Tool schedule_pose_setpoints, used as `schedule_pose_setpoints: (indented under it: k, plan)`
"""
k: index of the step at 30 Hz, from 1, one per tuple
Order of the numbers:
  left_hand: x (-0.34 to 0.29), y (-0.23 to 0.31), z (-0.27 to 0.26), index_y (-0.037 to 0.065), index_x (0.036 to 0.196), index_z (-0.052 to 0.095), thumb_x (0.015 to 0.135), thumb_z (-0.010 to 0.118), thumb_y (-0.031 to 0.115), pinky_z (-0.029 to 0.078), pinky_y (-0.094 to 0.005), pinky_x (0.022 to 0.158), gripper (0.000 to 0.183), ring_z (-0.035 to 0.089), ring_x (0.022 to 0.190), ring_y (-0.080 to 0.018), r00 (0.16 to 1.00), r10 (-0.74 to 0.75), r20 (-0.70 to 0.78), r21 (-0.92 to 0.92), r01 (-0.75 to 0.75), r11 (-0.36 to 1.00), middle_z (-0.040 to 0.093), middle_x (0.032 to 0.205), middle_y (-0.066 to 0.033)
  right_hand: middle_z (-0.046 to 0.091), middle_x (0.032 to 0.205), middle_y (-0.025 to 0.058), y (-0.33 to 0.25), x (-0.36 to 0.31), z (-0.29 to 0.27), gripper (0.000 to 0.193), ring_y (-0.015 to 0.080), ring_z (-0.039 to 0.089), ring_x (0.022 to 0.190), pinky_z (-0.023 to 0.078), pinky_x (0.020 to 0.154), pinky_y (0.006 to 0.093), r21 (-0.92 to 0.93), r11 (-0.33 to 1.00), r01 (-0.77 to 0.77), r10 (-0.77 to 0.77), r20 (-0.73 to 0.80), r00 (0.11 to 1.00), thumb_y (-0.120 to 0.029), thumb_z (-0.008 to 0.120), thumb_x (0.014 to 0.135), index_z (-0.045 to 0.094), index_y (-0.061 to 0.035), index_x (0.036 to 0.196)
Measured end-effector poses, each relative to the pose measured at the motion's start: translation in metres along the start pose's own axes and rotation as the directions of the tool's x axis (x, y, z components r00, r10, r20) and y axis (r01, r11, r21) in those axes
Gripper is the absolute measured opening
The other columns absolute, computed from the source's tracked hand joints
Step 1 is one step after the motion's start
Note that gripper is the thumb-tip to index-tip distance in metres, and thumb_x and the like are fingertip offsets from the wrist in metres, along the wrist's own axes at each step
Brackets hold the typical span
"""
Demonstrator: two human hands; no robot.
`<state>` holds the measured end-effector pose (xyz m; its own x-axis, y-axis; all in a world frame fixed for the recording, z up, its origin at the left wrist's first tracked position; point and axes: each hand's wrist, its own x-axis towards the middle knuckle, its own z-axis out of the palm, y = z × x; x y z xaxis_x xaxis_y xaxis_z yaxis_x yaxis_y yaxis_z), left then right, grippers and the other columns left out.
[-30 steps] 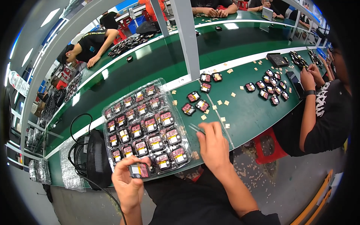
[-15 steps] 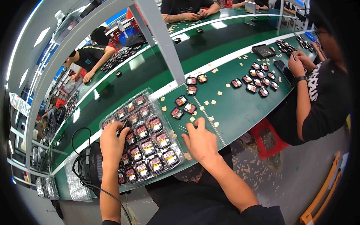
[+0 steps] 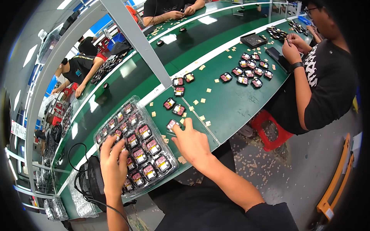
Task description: Manually cleaning and inspecting small electronic game cartridges or chips using a small brush at a production line workstation.
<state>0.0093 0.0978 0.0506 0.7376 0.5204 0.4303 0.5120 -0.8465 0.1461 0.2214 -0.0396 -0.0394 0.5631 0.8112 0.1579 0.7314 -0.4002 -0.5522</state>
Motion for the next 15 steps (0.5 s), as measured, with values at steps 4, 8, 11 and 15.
schedule_pose_setpoints:
  k: [4,8,11,15]
  plan:
    - [-0.021,0.027,0.001,0.007,0.112,0.075,0.079,0.082,0.014,0.043,-0.0578,0.111,0.034,0.058,0.127,-0.0404,0.977,0.212,-0.035,-0.148,-0.215,0.965,0.065,0.127,-0.0151,0.056,0.125,0.0156,0.011,-0.021,-0.006,0.032,0.0369,0.072,0.076,0.060,0.063,0.0452,0.008,0.999,0.043,-0.043,-0.018,0.999,-0.021,0.075,0.090,0.058,-0.0090,0.115]
    - [-0.040,0.047,0.005,0.005,0.106,0.075,0.079,0.084,0.018,0.045,-0.0582,0.108,0.031,0.061,0.124,-0.0421,0.961,0.270,-0.052,-0.268,-0.274,0.924,0.067,0.122,-0.0157,0.063,0.118,0.0089,0.014,-0.031,-0.011,0.034,0.0376,0.071,0.080,0.060,0.067,0.0448,0.104,0.995,0.005,-0.001,-0.040,0.999,-0.014,0.077,0.086,0.059,-0.0086,0.114]
    - [-0.052,0.057,0.009,0.004,0.103,0.076,0.084,0.083,0.021,0.050,-0.0550,0.103,0.026,0.065,0.117,-0.0425,0.972,0.215,-0.099,-0.391,-0.236,0.889,0.068,0.118,-0.0168,0.068,0.118,0.0103,0.014,-0.036,-0.020,0.036,0.0349,0.073,0.086,0.061,0.072,0.0422,0.249,0.959,0.134,-0.066,-0.262,0.963,-0.013,0.080,0.085,0.061,-0.0067,0.115]
    - [-0.066,0.069,0.013,-0.001,0.115,0.071,0.093,0.078,0.024,0.054,-0.0468,0.100,0.034,0.067,0.117,-0.0358,0.998,-0.054,-0.023,-0.757,0.018,0.653,0.068,0.122,-0.0194,0.071,0.119,0.0131,0.004,-0.050,-0.044,0.044,0.0319,0.075,0.094,0.062,0.075,0.0383,0.432,0.853,0.292,-0.179,-0.282,0.942,-0.013,0.085,0.081,0.062,-0.0039,0.117]
